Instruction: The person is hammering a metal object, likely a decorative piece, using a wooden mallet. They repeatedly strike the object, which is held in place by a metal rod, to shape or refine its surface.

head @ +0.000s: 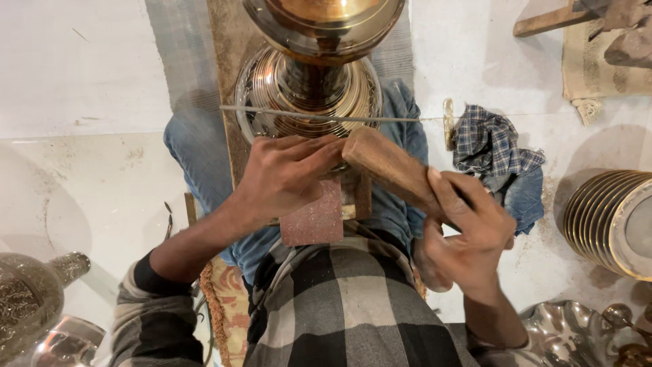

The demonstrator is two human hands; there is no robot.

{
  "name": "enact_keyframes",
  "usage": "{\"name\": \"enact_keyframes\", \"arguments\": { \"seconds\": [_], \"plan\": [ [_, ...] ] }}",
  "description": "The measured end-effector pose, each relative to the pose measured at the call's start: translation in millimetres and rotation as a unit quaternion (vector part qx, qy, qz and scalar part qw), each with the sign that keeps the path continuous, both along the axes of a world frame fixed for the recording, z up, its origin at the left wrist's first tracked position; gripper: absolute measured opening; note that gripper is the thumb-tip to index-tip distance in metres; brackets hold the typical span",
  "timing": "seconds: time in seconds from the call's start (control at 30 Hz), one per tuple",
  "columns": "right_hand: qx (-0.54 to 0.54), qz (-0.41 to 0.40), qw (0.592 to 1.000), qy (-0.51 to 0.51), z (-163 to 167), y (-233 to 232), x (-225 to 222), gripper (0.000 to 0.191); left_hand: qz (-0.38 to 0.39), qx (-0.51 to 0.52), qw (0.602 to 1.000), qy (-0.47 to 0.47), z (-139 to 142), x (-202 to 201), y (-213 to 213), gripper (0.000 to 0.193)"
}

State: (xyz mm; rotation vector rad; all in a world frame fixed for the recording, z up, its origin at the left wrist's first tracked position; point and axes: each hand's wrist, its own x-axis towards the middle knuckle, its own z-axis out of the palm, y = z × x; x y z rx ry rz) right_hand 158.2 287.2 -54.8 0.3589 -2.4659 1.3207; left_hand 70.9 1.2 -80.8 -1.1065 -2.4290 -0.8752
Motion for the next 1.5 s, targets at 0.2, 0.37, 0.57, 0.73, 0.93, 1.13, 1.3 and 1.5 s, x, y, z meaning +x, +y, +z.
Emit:
{"name": "enact_keyframes", "arguments": {
  "seconds": [0.2,0.37,0.57,0.73,0.93,1.13,1.3,1.5],
  "plan": [
    [0.057,0.047,0.997,0.002,21.6,6.4,-10.5,0.062,0.063,0.032,0.997,-0.013,-14.4,14.6,0.7,0.032],
    [0.154,0.073,0.985,0.014,27.6,4.2,-18.3,0.064,0.083,0.041,0.996,0.009,-16.1,19.8,1.7,0.030],
    [0.161,0.078,0.984,0.016,45.4,-0.4,-19.8,0.071,0.102,0.051,0.993,-0.042,-7.7,27.3,1.9,0.045],
    [0.272,0.066,0.960,0.025,60.1,-6.7,-26.4,0.070,0.114,0.048,0.992,-0.011,-8.6,29.9,3.4,0.039],
    [0.220,0.076,0.972,0.017,56.0,-3.6,-25.8,0.068,0.143,0.089,0.986,0.019,-29.8,37.5,6.0,0.034],
    [-0.066,0.040,0.996,0.043,-4.9,-0.3,1.4,0.056,0.191,0.319,0.928,0.028,-52.1,37.1,12.9,0.022],
    [-0.332,-0.061,0.941,0.026,-100.7,-68.7,14.8,0.048,0.128,0.524,0.840,-0.064,-31.3,31.3,32.3,0.031],
    [-0.006,-0.042,0.976,0.213,-100.5,-68.0,-13.0,0.072,0.261,0.315,0.911,-0.057,-0.1,36.0,48.2,0.035]
  ]
}}
